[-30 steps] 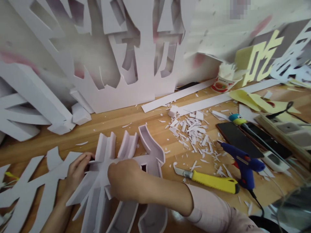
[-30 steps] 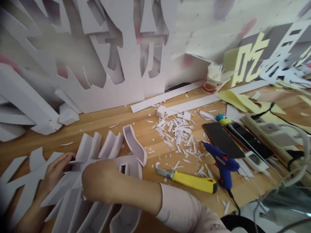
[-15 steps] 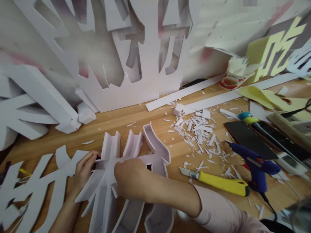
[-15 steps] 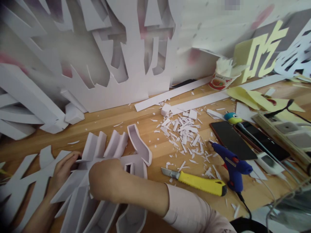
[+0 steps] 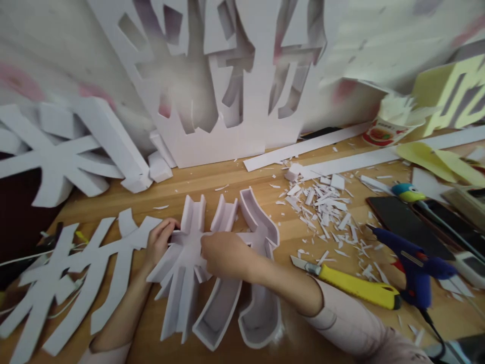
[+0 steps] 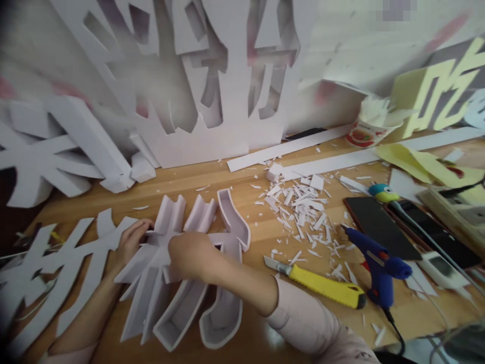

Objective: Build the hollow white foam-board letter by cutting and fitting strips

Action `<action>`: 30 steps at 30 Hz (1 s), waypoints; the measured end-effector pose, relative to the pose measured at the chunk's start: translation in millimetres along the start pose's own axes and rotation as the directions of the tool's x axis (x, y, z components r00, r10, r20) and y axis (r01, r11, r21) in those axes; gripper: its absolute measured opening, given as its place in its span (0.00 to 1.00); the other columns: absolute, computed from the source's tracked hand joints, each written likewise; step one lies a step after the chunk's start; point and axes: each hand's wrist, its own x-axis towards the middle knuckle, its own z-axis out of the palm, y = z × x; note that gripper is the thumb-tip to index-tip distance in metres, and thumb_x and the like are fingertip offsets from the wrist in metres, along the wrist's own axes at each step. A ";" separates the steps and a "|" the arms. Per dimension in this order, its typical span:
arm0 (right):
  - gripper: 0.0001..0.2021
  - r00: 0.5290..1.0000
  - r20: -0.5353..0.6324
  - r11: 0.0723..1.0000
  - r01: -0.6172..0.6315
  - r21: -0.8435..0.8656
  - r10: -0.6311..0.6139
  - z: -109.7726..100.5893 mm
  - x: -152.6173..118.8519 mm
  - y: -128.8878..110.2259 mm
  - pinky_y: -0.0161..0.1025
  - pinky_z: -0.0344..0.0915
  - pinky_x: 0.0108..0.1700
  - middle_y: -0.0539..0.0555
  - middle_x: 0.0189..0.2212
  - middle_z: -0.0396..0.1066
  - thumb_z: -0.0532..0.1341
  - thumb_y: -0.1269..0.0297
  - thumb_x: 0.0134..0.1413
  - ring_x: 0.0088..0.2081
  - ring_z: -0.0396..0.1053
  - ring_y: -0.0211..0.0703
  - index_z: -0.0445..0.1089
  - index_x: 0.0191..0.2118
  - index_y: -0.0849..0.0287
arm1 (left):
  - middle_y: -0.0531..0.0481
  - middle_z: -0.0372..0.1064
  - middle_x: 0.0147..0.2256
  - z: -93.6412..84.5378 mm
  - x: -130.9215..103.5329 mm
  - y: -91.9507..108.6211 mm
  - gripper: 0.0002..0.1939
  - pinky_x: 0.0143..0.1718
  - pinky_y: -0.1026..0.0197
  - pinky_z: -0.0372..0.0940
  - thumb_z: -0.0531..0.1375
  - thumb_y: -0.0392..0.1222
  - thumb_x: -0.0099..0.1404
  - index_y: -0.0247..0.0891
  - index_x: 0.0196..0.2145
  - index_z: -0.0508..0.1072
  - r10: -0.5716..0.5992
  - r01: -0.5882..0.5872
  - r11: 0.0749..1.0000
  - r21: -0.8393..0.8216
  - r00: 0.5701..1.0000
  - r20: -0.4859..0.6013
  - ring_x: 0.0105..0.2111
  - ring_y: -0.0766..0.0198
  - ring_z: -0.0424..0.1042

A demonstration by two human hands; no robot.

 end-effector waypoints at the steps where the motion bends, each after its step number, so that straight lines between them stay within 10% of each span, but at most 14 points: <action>1: 0.10 1.000 0.009 1.000 -0.001 0.000 0.001 0.2 1.2 1.2 0.39 0.69 0.33 0.66 0.35 0.79 0.60 0.71 0.56 0.39 0.78 0.55 0.75 0.41 0.68 | 0.50 0.67 0.27 0.4 -0.2 0.1 0.16 0.30 0.60 0.62 0.54 0.57 0.55 0.41 0.25 0.68 0.005 -0.005 1.000 0.002 1.000 0.003 0.31 0.57 0.67; 15: 0.11 0.975 -0.222 0.976 -0.066 -0.208 0.018 -43.2 -59.6 22.9 0.36 0.61 0.39 0.55 0.40 0.78 0.55 0.67 0.65 0.39 0.73 0.43 0.74 0.45 0.58 | 0.51 0.69 0.26 -2.0 1.1 -8.0 0.16 0.35 0.59 0.62 0.53 0.56 0.57 0.41 0.24 0.69 0.121 -0.117 0.990 -0.075 0.991 0.050 0.31 0.56 0.67; 30: 0.12 0.967 -0.125 0.789 -0.255 -0.559 0.224 -10.2 -53.1 23.4 0.48 0.61 0.49 0.66 0.37 0.78 0.59 0.76 0.53 0.47 0.72 0.57 0.79 0.38 0.64 | 0.49 0.72 0.28 -4.0 1.4 -8.7 0.16 0.36 0.58 0.64 0.51 0.56 0.55 0.42 0.24 0.69 0.160 -0.156 0.986 -0.065 0.985 0.071 0.34 0.54 0.69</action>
